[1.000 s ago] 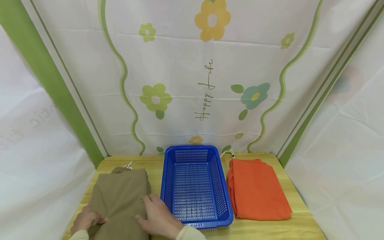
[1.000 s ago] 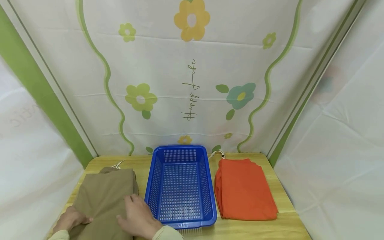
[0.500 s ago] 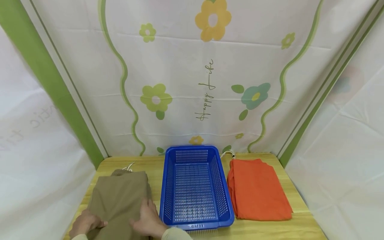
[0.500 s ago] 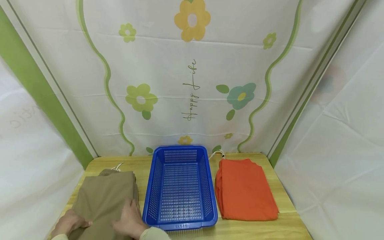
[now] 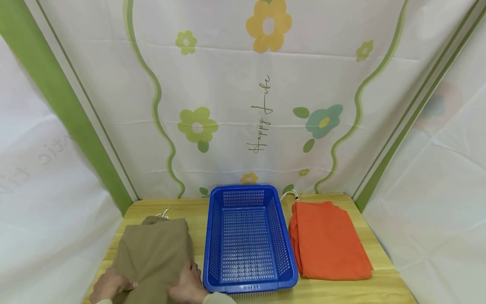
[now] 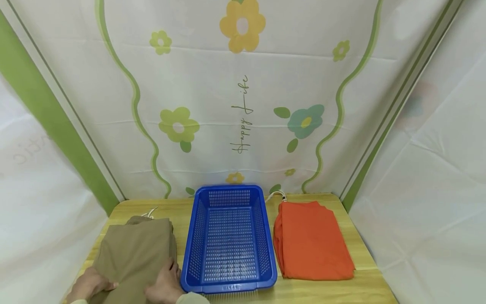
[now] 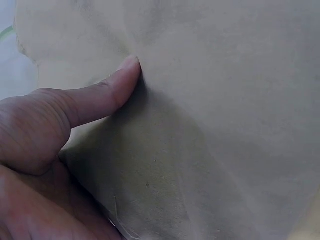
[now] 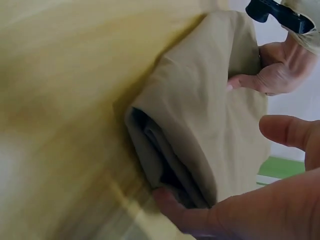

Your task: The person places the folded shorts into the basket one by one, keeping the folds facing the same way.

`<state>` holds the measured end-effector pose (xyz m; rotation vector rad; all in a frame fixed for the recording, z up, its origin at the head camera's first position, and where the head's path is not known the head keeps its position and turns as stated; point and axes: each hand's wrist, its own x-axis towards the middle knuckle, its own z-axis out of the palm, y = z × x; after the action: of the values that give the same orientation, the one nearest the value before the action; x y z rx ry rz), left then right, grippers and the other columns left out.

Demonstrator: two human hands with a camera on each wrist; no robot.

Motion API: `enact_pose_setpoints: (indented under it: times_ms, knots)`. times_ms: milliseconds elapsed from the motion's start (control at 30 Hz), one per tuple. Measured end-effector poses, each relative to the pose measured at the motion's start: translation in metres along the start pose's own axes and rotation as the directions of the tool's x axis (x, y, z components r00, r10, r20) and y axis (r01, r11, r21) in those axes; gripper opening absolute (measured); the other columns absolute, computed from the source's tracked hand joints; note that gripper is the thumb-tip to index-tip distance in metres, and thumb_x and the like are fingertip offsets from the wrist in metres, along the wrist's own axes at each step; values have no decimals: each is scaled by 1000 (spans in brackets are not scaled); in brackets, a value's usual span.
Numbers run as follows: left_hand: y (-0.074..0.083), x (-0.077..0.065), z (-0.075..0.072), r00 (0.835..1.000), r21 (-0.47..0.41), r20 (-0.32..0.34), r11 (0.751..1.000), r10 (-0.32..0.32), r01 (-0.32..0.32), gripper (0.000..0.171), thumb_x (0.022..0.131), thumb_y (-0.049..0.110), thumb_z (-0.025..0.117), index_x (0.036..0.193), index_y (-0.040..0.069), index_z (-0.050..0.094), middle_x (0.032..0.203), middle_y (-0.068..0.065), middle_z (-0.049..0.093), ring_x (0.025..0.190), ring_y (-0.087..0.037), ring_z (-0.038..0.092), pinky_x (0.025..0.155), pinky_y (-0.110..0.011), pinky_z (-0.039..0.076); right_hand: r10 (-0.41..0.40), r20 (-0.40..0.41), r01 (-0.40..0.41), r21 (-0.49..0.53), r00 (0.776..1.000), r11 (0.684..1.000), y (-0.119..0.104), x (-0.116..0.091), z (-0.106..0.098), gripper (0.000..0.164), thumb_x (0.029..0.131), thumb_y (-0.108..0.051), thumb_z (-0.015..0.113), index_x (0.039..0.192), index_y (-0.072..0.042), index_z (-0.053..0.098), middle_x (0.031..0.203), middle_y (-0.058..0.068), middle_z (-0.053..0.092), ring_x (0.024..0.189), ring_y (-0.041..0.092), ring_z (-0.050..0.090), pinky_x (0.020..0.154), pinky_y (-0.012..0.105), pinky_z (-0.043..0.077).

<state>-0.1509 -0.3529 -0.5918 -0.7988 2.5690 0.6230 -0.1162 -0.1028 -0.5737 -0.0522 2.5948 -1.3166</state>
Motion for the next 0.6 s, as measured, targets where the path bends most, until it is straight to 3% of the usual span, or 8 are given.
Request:
enact_pose_setpoints:
  times_ms: [200,400,600]
  knots:
    - [1,1,1,1000,9,14,1000,-12,12,95,72,33,93,126,-23,39,113,-43,52,108,-58,52,93,-66,42,67,-10,-67,30,998,997,4,4,3,97,67,-22,87,144,11,38,130,29,49,122,48,47,100,50,46]
    - [0,-1,1,1000,-10,0,1000,2,-2,93,71,33,93,125,-22,41,112,-43,52,107,-58,53,90,-66,44,153,30,-156,141,988,978,5,9,5,100,66,-14,84,148,12,33,138,32,44,131,51,40,105,58,40]
    - [-3,-4,2,999,-38,-38,999,30,-32,94,68,34,94,122,-21,41,110,-44,52,104,-59,54,87,-68,45,148,-6,-143,242,989,960,7,6,11,100,64,-7,82,148,14,31,141,33,44,129,50,45,105,56,41]
